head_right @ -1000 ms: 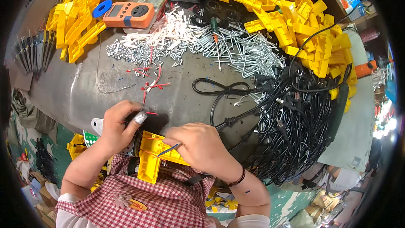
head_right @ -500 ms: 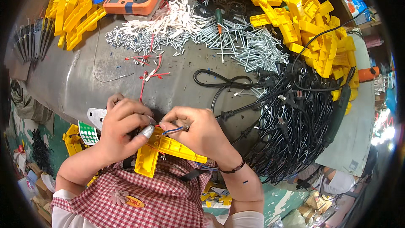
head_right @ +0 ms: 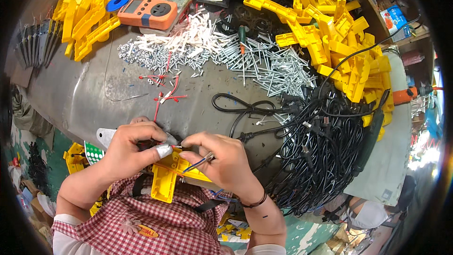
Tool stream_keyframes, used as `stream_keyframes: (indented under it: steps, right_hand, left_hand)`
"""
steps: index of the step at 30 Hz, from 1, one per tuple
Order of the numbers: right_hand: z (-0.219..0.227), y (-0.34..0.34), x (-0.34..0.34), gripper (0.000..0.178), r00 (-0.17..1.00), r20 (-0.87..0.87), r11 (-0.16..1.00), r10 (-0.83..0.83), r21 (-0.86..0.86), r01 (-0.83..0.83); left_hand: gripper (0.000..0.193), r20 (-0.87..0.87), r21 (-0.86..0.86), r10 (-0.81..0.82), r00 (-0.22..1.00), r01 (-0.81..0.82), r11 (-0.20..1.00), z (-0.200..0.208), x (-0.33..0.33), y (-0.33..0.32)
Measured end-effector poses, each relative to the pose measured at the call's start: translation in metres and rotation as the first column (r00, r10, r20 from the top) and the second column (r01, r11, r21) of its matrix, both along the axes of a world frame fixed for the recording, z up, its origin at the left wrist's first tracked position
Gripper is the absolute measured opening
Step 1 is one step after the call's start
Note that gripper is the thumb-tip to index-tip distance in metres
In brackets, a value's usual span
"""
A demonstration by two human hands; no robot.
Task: The person assembles electronic components by connecting wiring harnesses, soldering solder wire with a soldering iron, and fastening screws with an electric screwdriver to secure metal brackets to yellow plastic housings.
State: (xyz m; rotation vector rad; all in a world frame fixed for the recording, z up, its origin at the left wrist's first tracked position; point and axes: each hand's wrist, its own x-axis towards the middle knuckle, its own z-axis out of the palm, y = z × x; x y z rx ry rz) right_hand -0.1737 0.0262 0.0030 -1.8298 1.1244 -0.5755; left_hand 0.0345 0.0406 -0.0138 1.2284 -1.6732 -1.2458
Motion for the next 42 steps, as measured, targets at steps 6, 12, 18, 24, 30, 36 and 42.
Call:
stream_keyframes:
  steps: [6, 12, 18, 24, 30, 36, 42]
  right_hand:
    - [-0.007, -0.006, 0.003, 0.035, 0.974, -0.213, 0.765, 0.076, -0.614, -0.194]
    - [-0.009, -0.003, 0.010, 0.023, 0.987, -0.160, 0.774, 0.016, -0.622, -0.114]
    - [-0.009, 0.004, 0.013, 0.009, 0.997, -0.022, 0.976, -0.080, -0.203, 0.074]
    - [-0.014, -0.010, 0.007, 0.019, 0.979, 0.124, 0.985, -0.161, 0.079, 0.152]
    - [-0.011, -0.010, 0.007, 0.010, 0.977, 0.092, 0.975, -0.191, 0.138, 0.177]
    - [-0.009, -0.009, 0.007, 0.009, 0.979, 0.094, 0.967, -0.179, 0.201, 0.157]
    - [-0.007, -0.009, 0.008, 0.011, 0.983, 0.088, 0.960, -0.162, 0.244, 0.137]
  left_hand:
    - [0.013, 0.041, 0.050, -0.068, 0.997, 0.066, 0.997, 0.004, 0.000, -0.005]
    - [0.022, 0.232, -0.351, 0.122, 0.965, -0.034, 0.936, -0.003, -0.009, 0.004]
    - [0.030, 0.429, -0.739, 0.330, 0.841, 0.117, 0.663, -0.004, -0.016, 0.004]
    - [0.022, 0.268, -0.379, 0.206, 0.941, -0.093, 0.921, -0.006, -0.004, -0.007]
    - [0.026, -0.087, 0.171, 0.338, 0.937, -0.320, 0.932, -0.006, -0.011, 0.000]
    - [0.028, -0.021, -0.030, 0.246, 0.969, -0.246, 0.969, -0.009, -0.006, -0.004]
    - [0.018, -0.028, -0.143, 0.182, 0.983, -0.184, 0.973, -0.012, -0.003, -0.006]
